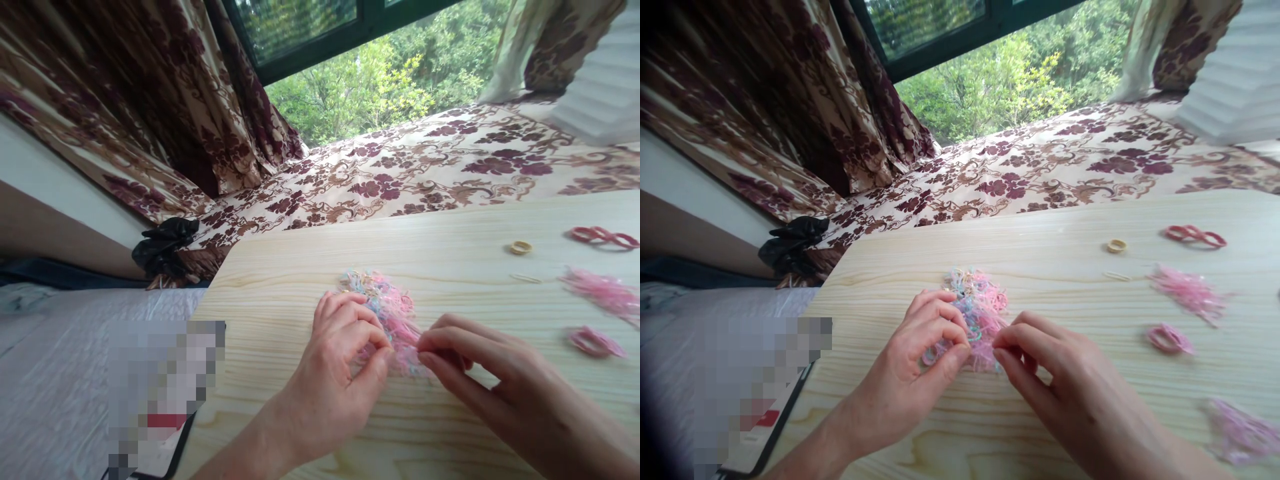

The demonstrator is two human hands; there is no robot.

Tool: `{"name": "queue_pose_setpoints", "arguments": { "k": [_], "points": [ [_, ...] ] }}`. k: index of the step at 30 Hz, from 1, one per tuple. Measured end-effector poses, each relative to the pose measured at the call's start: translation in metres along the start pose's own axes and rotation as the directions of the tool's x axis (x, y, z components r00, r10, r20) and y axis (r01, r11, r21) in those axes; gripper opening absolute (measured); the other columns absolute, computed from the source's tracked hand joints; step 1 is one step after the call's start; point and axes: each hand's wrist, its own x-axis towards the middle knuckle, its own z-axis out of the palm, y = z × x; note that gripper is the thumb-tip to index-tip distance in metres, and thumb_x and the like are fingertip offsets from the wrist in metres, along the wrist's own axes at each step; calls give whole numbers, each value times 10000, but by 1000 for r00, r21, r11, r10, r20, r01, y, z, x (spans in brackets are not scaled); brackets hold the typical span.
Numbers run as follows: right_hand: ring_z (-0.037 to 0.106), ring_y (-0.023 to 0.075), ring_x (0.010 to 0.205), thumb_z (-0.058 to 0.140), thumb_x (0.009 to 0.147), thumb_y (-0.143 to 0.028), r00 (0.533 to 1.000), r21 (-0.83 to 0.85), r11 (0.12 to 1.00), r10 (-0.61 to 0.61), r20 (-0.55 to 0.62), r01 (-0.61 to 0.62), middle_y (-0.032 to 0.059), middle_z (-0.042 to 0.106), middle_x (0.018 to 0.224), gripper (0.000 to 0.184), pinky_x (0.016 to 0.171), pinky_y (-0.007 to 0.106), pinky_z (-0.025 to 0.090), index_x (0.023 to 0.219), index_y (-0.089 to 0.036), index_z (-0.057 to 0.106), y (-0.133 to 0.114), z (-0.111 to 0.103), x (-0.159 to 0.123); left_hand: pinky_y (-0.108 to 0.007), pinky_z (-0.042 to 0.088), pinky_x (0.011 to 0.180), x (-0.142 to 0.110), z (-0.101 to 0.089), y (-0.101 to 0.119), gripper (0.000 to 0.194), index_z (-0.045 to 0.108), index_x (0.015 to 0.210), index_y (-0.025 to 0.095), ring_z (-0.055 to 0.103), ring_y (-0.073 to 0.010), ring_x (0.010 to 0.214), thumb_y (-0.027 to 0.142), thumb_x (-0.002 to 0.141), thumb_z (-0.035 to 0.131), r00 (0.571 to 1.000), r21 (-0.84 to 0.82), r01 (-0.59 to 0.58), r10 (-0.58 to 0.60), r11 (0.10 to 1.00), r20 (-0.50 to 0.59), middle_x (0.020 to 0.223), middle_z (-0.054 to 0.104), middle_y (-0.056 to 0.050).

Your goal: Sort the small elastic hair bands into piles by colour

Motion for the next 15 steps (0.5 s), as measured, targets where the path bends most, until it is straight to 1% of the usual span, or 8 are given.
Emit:
{"name": "queue_pose_setpoints", "arguments": {
  "k": [4, 7, 9, 12, 15],
  "points": [
    [609, 106, 581, 543, 927, -307, 999, -14, 1000, -12, -45, 11, 16, 658, 724, 188, 494, 179, 490, 835, -220, 683, 0, -1, 1, -447, 401, 1076, 1, -2, 0, 164, 560, 759, 203, 542, -191, 1041, 127, 897, 513, 999, -11, 28, -29, 1000, -24, 841, 631, -24],
    [607, 111, 574, 561, 914, -342, 997, 37, 999, 4, -75, -2, 14, 662, 710, 180, 503, 181, 507, 926, -217, 691, -5, 2, 0, -442, 389, 1091, 1, -1, 1, 162, 556, 755, 203, 540, -186, 1044, 127, 894, 520, 1000, -29, 29, -29, 999, -7, 832, 627, -18],
    [603, 116, 572, 551, 917, -364, 998, 82, 997, 19, -65, -14, 17, 662, 697, 209, 509, 187, 514, 937, -214, 696, -9, 4, 0, -452, 372, 1111, 0, 1, 2, 148, 566, 765, 204, 539, -191, 1067, 132, 890, 533, 1000, -41, 23, -23, 999, 9, 845, 627, -21],
    [592, 118, 567, 517, 933, -365, 999, 118, 992, 37, -11, -35, 24, 654, 672, 267, 509, 197, 506, 800, -210, 689, -14, 6, 1, -475, 356, 1129, -3, 4, 3, 117, 588, 789, 209, 529, -208, 1120, 149, 884, 557, 1000, -49, 12, -12, 999, 7, 880, 636, -31],
    [567, 114, 535, 518, 930, -348, 997, 114, 991, 65, 30, -68, 13, 625, 614, 298, 491, 200, 480, 710, -204, 657, -13, 5, 3, -479, 363, 1121, -3, 5, 2, 121, 582, 782, 211, 542, -209, 1097, 146, 880, 555, 1000, -26, 5, -5, 1000, -8, 870, 638, -31]
  ]
}}
